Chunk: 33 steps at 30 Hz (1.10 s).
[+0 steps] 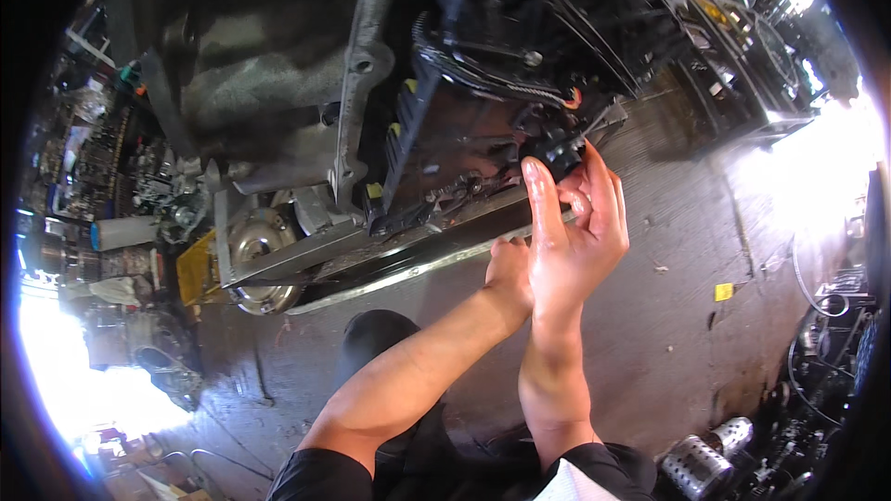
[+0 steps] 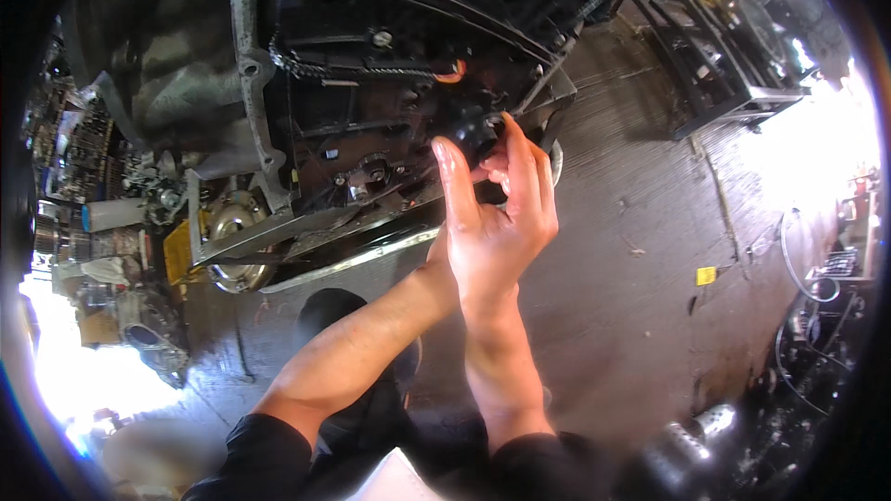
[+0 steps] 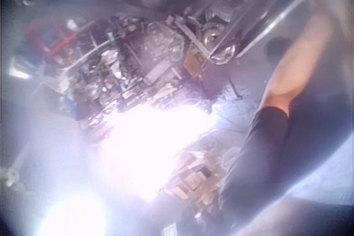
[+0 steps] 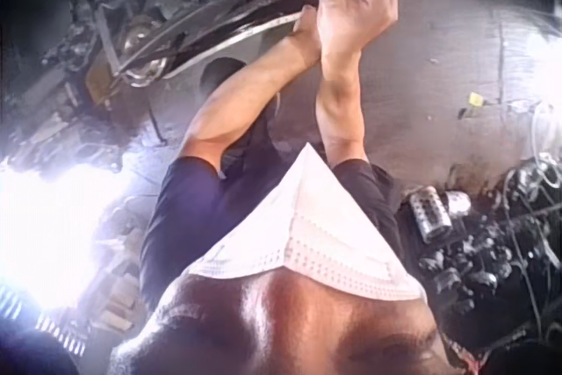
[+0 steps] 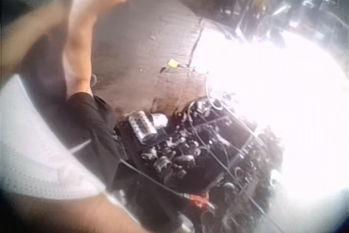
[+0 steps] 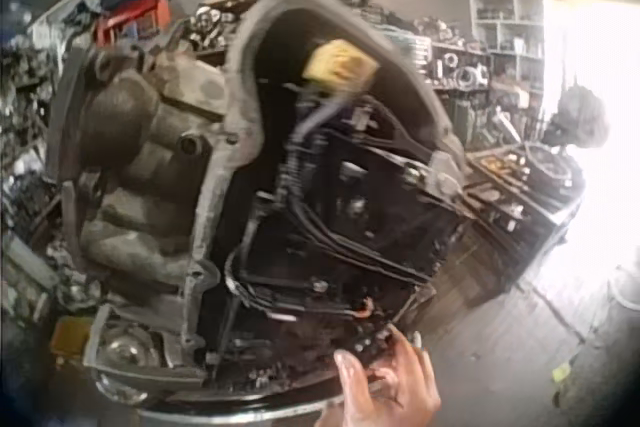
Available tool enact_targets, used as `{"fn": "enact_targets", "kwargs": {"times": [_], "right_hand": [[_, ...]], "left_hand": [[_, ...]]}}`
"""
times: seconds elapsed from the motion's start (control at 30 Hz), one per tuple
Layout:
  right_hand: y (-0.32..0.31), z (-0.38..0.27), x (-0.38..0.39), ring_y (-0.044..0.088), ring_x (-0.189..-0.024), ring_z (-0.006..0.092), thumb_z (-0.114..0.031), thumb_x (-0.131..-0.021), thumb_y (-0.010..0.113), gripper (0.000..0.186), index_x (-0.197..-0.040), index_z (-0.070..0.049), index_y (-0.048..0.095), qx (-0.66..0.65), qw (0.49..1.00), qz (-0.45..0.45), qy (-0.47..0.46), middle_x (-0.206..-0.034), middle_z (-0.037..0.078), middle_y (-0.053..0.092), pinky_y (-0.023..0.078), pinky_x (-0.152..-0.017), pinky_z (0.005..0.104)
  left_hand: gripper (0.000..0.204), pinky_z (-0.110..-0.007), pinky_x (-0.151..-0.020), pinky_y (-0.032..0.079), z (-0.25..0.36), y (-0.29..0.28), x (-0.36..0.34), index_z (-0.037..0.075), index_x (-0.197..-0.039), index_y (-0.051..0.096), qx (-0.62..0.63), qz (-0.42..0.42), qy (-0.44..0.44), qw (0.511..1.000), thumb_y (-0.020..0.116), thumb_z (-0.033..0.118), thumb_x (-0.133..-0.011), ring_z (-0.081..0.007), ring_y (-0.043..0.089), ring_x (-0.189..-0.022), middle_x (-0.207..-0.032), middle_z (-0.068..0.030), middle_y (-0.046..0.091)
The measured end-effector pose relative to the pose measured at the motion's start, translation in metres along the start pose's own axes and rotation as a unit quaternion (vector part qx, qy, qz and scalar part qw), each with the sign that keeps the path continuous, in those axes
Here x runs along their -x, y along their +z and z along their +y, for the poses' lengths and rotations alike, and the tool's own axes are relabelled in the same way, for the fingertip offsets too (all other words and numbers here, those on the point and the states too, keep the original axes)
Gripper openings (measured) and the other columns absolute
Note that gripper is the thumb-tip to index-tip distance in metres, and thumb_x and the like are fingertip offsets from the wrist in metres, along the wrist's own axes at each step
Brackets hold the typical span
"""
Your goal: The person uses a screwdriver to pry a rubber seal from a metal part, then places the seal into an engine block. They pick up a socket wrench and spray the engine with a can. They put on gloves, wipe the engine with a cloth, and retrieve a black plastic cover from a shelf.
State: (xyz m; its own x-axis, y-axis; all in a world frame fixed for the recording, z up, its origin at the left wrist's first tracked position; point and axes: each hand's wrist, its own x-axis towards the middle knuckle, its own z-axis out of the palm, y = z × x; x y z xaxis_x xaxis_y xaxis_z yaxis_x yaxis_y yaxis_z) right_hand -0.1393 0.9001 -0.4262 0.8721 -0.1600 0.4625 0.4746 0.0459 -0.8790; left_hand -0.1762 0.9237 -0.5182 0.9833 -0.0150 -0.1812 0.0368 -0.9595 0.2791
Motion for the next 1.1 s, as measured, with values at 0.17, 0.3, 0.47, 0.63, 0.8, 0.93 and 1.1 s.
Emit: {"fn": "enact_targets", "kwargs": {"times": [0.17, 0.3, 0.47, 0.63, 0.8, 0.93, 1.1], "right_hand": [[-0.009, 0.0, 0.0, 0.065, -0.083, 0.0115, 0.004, -0.08, 0.083, 0.047, -0.122, 0.012, 0.064, -0.053, 0.995, -0.045, 0.066, -0.103, 0.011, 0.066, 0.057, -0.078, 0.0234], [-0.017, -0.003, -0.002, 0.066, -0.093, 0.0143, 0.009, -0.082, 0.08, 0.05, -0.128, 0.013, 0.06, -0.026, 0.995, -0.082, 0.051, -0.11, 0.013, 0.065, 0.058, -0.08, 0.0255], [-0.018, -0.004, 0.003, 0.065, -0.094, 0.0163, 0.011, -0.079, 0.08, 0.055, -0.13, 0.012, 0.058, -0.002, 0.995, -0.09, 0.04, -0.108, 0.013, 0.064, 0.058, -0.082, 0.0273], [-0.017, 0.003, 0.008, 0.06, -0.081, 0.0127, 0.009, -0.077, 0.082, 0.06, -0.132, 0.011, 0.059, 0.126, 0.987, -0.083, -0.052, -0.102, 0.011, 0.063, 0.051, -0.069, 0.0227], [-0.02, 0.007, -0.004, 0.061, -0.082, 0.0124, 0.007, -0.078, 0.082, 0.059, -0.132, 0.011, 0.059, 0.029, 0.993, -0.112, -0.014, -0.104, 0.012, 0.064, 0.05, -0.068, 0.0223], [-0.019, 0.0, 0.0, 0.061, -0.089, 0.0125, 0.015, -0.083, 0.073, 0.048, -0.129, 0.015, 0.057, 0.063, 0.989, -0.132, -0.019, -0.104, 0.008, 0.06, 0.051, -0.079, 0.0226], [-0.007, 0.0, 0.01, 0.061, -0.089, 0.0121, 0.011, -0.081, 0.078, 0.049, -0.127, 0.013, 0.06, 0.112, 0.988, -0.066, -0.087, -0.108, 0.009, 0.06, 0.052, -0.076, 0.0231]], "left_hand": [[0.041, -0.043, -0.086, 0.052, 0.01, 0.005, -0.012, 0.011, -0.13, 0.06, -0.041, -0.043, 0.004, 0.998, 0.063, 0.027, -0.093, -0.0247, 0.067, -0.099, -0.114, -0.008, 0.066], [0.036, -0.051, -0.082, 0.053, 0.01, -0.006, -0.01, 0.005, -0.127, 0.063, -0.015, -0.102, 0.048, 0.994, 0.06, 0.02, -0.094, -0.0309, 0.067, -0.107, -0.123, -0.0153, 0.065], [0.036, -0.05, -0.084, 0.052, 0.012, -0.02, 0.001, 0.004, -0.127, 0.063, -0.083, -0.126, 0.061, 0.987, 0.06, 0.02, -0.094, -0.0332, 0.067, -0.109, -0.125, -0.0167, 0.064], [0.039, -0.051, -0.083, 0.052, 0.01, -0.018, -0.007, 0.004, -0.127, 0.063, -0.061, -0.157, 0.088, 0.982, 0.062, 0.022, -0.092, -0.0326, 0.066, -0.109, -0.124, -0.0152, 0.064], [0.036, -0.051, -0.08, 0.051, 0.004, -0.01, -0.012, 0.006, -0.125, 0.065, -0.001, -0.081, 0.054, 0.995, 0.06, 0.021, -0.093, -0.032, 0.067, -0.108, -0.121, -0.0131, 0.066], [0.039, -0.051, -0.087, 0.051, -0.002, -0.007, -0.008, 0.006, -0.128, 0.063, 0.064, -0.121, 0.072, 0.988, 0.059, 0.027, -0.095, -0.0298, 0.065, -0.114, -0.125, -0.0134, 0.064], [0.039, -0.05, -0.087, 0.051, 0.001, -0.005, -0.017, 0.007, -0.128, 0.063, 0.092, -0.051, 0.071, 0.992, 0.059, 0.027, -0.095, -0.0301, 0.065, -0.113, -0.125, -0.0137, 0.065]]}}
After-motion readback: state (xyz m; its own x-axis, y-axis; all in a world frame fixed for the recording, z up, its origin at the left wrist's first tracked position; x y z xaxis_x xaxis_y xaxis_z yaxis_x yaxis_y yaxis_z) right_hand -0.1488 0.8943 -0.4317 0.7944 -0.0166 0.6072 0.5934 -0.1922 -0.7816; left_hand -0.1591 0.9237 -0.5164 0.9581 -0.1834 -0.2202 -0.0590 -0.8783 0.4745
